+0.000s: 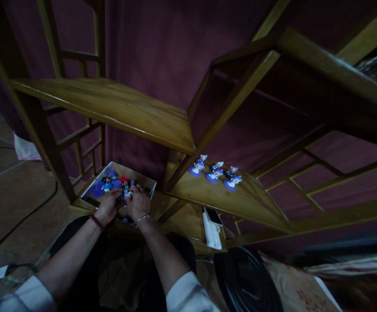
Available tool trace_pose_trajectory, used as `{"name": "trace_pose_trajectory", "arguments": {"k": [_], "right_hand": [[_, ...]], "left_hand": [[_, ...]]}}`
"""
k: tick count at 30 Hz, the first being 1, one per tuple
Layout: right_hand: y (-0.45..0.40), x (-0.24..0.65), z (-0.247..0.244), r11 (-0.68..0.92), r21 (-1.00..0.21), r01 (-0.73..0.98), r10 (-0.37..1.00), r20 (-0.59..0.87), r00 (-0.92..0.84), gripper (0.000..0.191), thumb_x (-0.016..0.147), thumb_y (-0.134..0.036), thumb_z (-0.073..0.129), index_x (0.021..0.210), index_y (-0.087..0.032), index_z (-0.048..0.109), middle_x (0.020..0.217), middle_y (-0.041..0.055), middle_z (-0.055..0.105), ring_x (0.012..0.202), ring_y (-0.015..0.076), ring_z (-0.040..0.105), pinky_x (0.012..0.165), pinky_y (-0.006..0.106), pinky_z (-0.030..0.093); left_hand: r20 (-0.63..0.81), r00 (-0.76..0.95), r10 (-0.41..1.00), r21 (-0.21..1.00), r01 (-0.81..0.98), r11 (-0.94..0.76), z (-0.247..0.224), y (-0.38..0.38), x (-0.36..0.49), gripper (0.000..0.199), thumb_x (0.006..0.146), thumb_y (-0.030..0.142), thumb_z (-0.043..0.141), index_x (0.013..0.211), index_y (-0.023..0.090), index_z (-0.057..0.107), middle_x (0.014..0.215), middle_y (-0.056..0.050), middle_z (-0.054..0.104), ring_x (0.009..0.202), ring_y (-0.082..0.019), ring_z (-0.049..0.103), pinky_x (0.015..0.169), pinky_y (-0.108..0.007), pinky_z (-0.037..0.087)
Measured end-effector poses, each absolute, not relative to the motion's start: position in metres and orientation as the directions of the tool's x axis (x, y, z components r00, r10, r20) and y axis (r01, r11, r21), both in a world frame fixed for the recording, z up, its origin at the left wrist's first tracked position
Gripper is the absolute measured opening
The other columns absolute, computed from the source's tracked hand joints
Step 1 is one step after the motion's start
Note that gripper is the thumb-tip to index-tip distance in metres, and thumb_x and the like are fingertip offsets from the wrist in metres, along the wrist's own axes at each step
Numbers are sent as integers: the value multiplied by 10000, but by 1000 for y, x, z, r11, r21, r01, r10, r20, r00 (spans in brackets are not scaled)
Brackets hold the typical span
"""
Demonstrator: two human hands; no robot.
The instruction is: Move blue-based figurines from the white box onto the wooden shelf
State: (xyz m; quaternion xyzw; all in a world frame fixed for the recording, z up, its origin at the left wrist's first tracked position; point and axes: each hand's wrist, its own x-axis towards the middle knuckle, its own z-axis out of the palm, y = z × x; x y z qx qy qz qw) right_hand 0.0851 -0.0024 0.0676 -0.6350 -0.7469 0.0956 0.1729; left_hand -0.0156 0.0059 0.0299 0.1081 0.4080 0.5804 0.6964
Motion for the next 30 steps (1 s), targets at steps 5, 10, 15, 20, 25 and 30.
{"name": "trace_pose_trajectory", "arguments": {"k": [5, 10, 15, 20, 25, 30], "right_hand": [[-18, 94, 74, 147, -313, 938, 988, 100, -121, 170, 755, -268, 517, 918, -233, 551, 948, 28, 597, 868, 159, 555, 713, 251, 394], [-29, 99, 83, 161, -323, 933, 986, 89, -139, 187, 755, -293, 524, 932, -243, 559, 969, 22, 606, 901, 155, 556, 734, 247, 389], [-42, 99, 95, 194, -346, 918, 979, 133, -157, 198, 755, -290, 518, 942, -250, 567, 958, 15, 621, 884, 154, 568, 704, 235, 387], [-55, 101, 105, 221, -386, 895, 972, 166, -168, 188, 769, -310, 498, 930, -249, 573, 925, 10, 634, 841, 149, 577, 678, 229, 380], [-67, 107, 117, 235, -426, 874, 968, 188, -169, 211, 764, -326, 509, 955, -259, 569, 922, 0, 633, 792, 135, 578, 645, 215, 372], [-78, 113, 130, 247, -448, 859, 961, 227, -158, 201, 757, -320, 523, 938, -253, 579, 917, 0, 623, 813, 130, 566, 669, 206, 374]], "left_hand": [[-487, 50, 872, 602, -705, 376, 32, -9, -7, 116, 730, 64, 448, 732, 144, 532, 581, 8, 560, 494, -94, 540, 483, -204, 450], [-503, 78, 861, 587, -700, 406, 42, -23, -2, 156, 751, 73, 447, 827, 139, 566, 597, -11, 585, 506, -108, 560, 497, -214, 456], [-525, 10, 851, 622, -679, 391, 58, -37, -3, 77, 734, 84, 477, 750, 132, 535, 560, -6, 581, 435, -101, 530, 454, -219, 453], [-532, -25, 847, 622, -691, 370, 72, -48, -1, 89, 721, 52, 469, 698, 130, 505, 508, 14, 554, 377, -84, 484, 403, -201, 428], [-501, -6, 865, 586, -738, 334, 91, -61, 5, 111, 728, 33, 450, 713, 120, 518, 567, -13, 593, 443, -98, 541, 455, -223, 470], [-474, 14, 880, 569, -758, 318, 106, -72, 11, 140, 727, 17, 433, 703, 115, 529, 577, -21, 597, 458, -105, 556, 477, -237, 489]]}}
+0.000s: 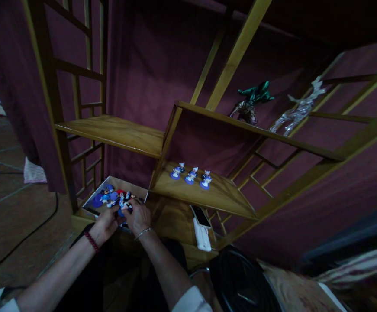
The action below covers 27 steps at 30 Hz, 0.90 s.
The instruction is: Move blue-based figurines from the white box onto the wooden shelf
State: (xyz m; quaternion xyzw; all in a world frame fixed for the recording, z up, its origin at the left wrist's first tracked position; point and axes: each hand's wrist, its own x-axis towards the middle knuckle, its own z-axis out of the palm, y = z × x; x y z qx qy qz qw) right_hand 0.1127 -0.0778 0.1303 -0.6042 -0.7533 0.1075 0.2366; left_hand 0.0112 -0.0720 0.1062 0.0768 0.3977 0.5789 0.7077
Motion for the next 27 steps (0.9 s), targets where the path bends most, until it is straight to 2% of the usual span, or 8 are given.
{"name": "trace_pose_trajectory", "arguments": {"k": [7, 20, 27], "right_hand": [[-93, 127, 146, 243, -446, 862, 961, 233, -150, 219, 750, -318, 536, 949, -246, 596, 918, 9, 618, 789, 127, 567, 671, 207, 379], [-116, 159, 158, 248, -494, 834, 955, 269, -125, 243, 745, -305, 559, 979, -261, 608, 915, 3, 631, 830, 137, 571, 713, 209, 404], [-124, 179, 169, 261, -505, 822, 948, 296, -119, 220, 753, -318, 556, 951, -246, 616, 896, 10, 631, 820, 137, 567, 705, 213, 407]], "left_hand": [[-482, 30, 875, 576, -742, 343, 125, -89, 23, 151, 735, 25, 425, 664, 113, 524, 601, -47, 618, 503, -125, 587, 510, -262, 504], [-394, 88, 915, 612, -718, 333, 142, -115, 51, 137, 739, 50, 436, 701, 108, 555, 616, -44, 623, 558, -134, 592, 576, -282, 500], [-432, 119, 894, 615, -685, 389, 154, -119, 68, 161, 761, 63, 411, 663, 120, 526, 570, -35, 607, 526, -130, 584, 593, -290, 497]]}}
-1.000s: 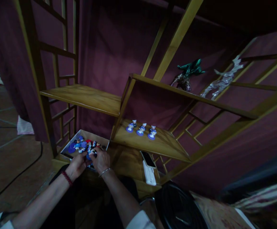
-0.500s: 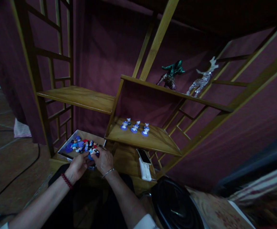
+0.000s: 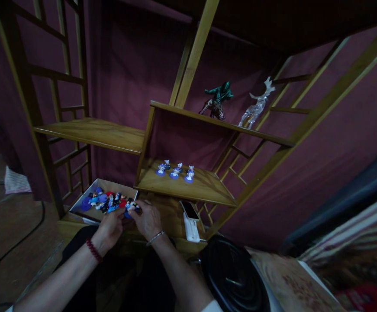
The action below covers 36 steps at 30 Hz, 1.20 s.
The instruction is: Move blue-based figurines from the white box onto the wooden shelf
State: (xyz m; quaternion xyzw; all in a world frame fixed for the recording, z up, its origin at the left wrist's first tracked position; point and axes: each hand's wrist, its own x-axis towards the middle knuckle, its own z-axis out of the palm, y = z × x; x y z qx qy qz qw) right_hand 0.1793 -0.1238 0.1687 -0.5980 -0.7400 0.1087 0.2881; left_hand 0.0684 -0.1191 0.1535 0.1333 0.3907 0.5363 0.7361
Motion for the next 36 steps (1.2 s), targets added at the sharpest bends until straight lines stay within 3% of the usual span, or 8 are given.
{"name": "trace_pose_trajectory", "arguments": {"k": [13, 23, 36], "right_hand": [[-133, 204, 187, 257, -534, 806, 940, 333, -79, 200, 768, -310, 534, 920, -207, 614, 851, 24, 630, 795, 140, 571, 712, 227, 428], [-132, 219, 191, 288, -576, 765, 918, 392, -51, 263, 769, -325, 530, 1014, -245, 580, 958, 16, 621, 857, 137, 573, 775, 256, 448], [-123, 251, 197, 338, -741, 581, 918, 395, -30, 259, 737, -335, 574, 967, -221, 604, 904, 11, 653, 795, 130, 609, 753, 267, 484]], "left_hand": [[-329, 249, 911, 609, -681, 407, 172, -128, 85, 176, 727, 22, 446, 633, 100, 572, 691, -79, 647, 652, -152, 610, 660, -297, 497], [-295, 269, 917, 612, -684, 397, 180, -126, 96, 184, 724, 2, 446, 655, 101, 586, 696, -64, 649, 681, -149, 611, 695, -309, 504], [-110, 408, 906, 616, -687, 384, 187, -126, 107, 184, 692, -10, 515, 782, 101, 631, 933, -84, 637, 895, -179, 589, 837, -331, 467]]}}
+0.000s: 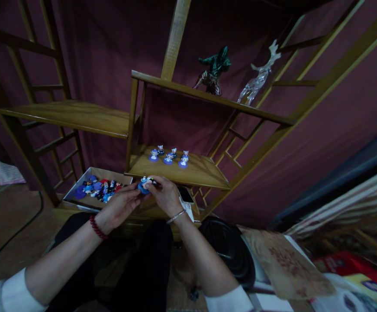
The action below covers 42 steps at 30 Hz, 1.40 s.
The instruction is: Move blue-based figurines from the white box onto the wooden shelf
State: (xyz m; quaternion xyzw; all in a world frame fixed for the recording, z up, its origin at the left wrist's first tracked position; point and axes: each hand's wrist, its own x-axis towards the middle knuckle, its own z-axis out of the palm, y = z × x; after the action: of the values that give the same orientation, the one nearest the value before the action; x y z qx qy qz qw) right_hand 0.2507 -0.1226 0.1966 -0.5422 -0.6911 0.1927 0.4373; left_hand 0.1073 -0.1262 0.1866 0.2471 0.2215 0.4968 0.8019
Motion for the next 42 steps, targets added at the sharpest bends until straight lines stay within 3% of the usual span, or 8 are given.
{"name": "trace_pose_trajectory", "arguments": {"k": [13, 31, 42], "right_hand": [[-121, 261, 218, 349, -796, 494, 929, 361, -75, 254, 730, -300, 588, 969, -214, 601, 880, 1, 664, 760, 125, 626, 721, 249, 499], [-110, 287, 227, 351, -838, 417, 913, 406, 48, 274, 700, -308, 615, 954, -205, 604, 853, 18, 664, 717, 133, 627, 639, 225, 506], [-96, 318, 234, 290, -771, 567, 907, 410, 93, 294, 702, -330, 608, 970, -210, 603, 791, 9, 668, 687, 129, 618, 639, 231, 484]], "left_hand": [[-43, 394, 918, 605, -721, 338, 195, -123, 119, 167, 692, 17, 557, 815, 106, 627, 906, -59, 625, 914, -172, 568, 901, -369, 425], [44, 459, 888, 620, -709, 336, 213, -106, 153, 151, 680, 23, 565, 787, 108, 629, 888, -55, 623, 863, -140, 560, 905, -357, 404], [41, 518, 854, 673, -646, 360, 226, -90, 178, 164, 707, 17, 510, 800, 96, 619, 922, -73, 617, 874, -144, 561, 897, -363, 419]]}}
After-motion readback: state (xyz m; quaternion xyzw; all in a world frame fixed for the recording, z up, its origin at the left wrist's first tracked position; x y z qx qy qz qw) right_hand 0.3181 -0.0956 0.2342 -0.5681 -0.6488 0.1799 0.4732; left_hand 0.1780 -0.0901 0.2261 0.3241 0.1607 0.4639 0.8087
